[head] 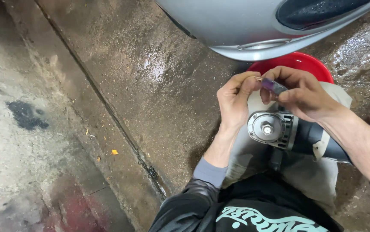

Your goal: The person retrieves a purple polishing pad from the car's trunk and attaches it to a handheld electric polisher using a rubber band. They then use a sponge to wipe the front bumper of the car.

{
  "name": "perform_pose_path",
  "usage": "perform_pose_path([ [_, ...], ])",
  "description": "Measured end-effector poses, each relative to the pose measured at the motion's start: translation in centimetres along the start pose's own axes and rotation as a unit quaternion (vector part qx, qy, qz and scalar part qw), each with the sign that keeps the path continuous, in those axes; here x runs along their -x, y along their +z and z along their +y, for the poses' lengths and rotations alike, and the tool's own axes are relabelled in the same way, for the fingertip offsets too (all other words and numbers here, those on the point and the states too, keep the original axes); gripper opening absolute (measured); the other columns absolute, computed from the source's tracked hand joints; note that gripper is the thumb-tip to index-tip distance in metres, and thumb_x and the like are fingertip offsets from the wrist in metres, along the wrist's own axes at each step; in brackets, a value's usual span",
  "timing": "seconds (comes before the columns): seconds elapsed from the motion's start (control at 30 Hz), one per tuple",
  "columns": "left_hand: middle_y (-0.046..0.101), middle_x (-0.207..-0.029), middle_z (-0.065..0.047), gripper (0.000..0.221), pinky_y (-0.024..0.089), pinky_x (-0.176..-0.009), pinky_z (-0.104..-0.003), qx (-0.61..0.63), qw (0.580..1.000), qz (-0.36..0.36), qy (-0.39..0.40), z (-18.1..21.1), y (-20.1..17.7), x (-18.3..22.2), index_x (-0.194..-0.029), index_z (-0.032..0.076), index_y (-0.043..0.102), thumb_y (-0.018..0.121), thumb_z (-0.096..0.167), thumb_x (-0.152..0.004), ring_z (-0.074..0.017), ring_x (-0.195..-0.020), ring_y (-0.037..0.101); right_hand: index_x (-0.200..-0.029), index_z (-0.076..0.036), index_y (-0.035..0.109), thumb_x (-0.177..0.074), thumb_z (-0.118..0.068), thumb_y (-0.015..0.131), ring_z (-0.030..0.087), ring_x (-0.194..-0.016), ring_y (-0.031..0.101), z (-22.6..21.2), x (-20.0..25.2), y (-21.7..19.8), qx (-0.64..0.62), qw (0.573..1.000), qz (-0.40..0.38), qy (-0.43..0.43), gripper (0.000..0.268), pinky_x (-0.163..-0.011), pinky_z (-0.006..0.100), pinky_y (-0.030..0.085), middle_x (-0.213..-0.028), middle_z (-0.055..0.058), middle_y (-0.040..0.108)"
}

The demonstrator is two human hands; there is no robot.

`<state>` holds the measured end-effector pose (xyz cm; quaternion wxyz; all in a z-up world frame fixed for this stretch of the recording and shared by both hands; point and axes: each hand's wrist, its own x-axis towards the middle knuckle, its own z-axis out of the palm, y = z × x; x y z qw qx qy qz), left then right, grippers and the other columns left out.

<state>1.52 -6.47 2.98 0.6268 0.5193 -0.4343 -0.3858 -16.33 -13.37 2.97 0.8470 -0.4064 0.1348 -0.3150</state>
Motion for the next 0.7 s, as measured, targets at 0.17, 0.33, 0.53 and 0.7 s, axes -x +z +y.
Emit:
perform_pose_path([
  [0.17,0.07,-0.12,-0.002,0.012,0.057,-0.105,-0.031,-0.17,0.963,0.107,0.18,-0.6,1.2,-1.5,-0.116,0.017,0.079,0.078,0.015,-0.104,-0.0169,-0.114,0.068,-0.123,0.003,0.065,-0.08,-0.012,0.08,0.025,-0.092,0.069,-0.1,-1.2,-0.4,-0.012,0.998,0.054,-0.039,0.048,-0.092,0.034,0.055,-0.095,0.014,0.07],
  [0.33,0.072,-0.092,-0.019,0.016,0.057,-0.052,-0.037,0.26,0.964,0.022,-0.044,0.1,0.9,-3.2,-0.103,-0.007,0.077,0.077,0.008,-0.102,-0.0308,-0.058,0.065,-0.133,0.003,0.062,-0.086,-0.015,0.082,0.025,-0.098,0.073,-0.4,-1.8,-0.4,0.022,0.998,0.032,-0.049,0.055,-0.1,0.038,0.058,-0.109,0.015,0.073],
  [0.53,0.065,-0.092,-0.006,0.019,0.053,-0.087,-0.025,0.326,0.943,0.067,-0.012,0.0,1.2,-2.6,-0.094,0.004,0.068,0.064,0.015,-0.109,-0.0126,-0.09,0.066,-0.129,0.017,0.058,-0.085,-0.005,0.075,0.031,-0.087,0.078,1.7,-3.2,0.6,-0.137,0.983,0.09,-0.084,0.052,-0.08,0.039,0.069,-0.1,0.023,0.067],
  [0.7,0.058,-0.095,-0.01,0.033,0.047,-0.089,-0.031,0.29,0.956,-0.05,0.013,0.4,1.3,-1.9,-0.089,0.005,0.065,0.058,0.025,-0.113,-0.0191,-0.092,0.063,-0.13,0.019,0.059,-0.085,-0.003,0.077,0.034,-0.088,0.08,2.9,-3.4,-1.4,-0.122,0.983,0.104,-0.09,0.053,-0.076,0.038,0.069,-0.103,0.029,0.069],
])
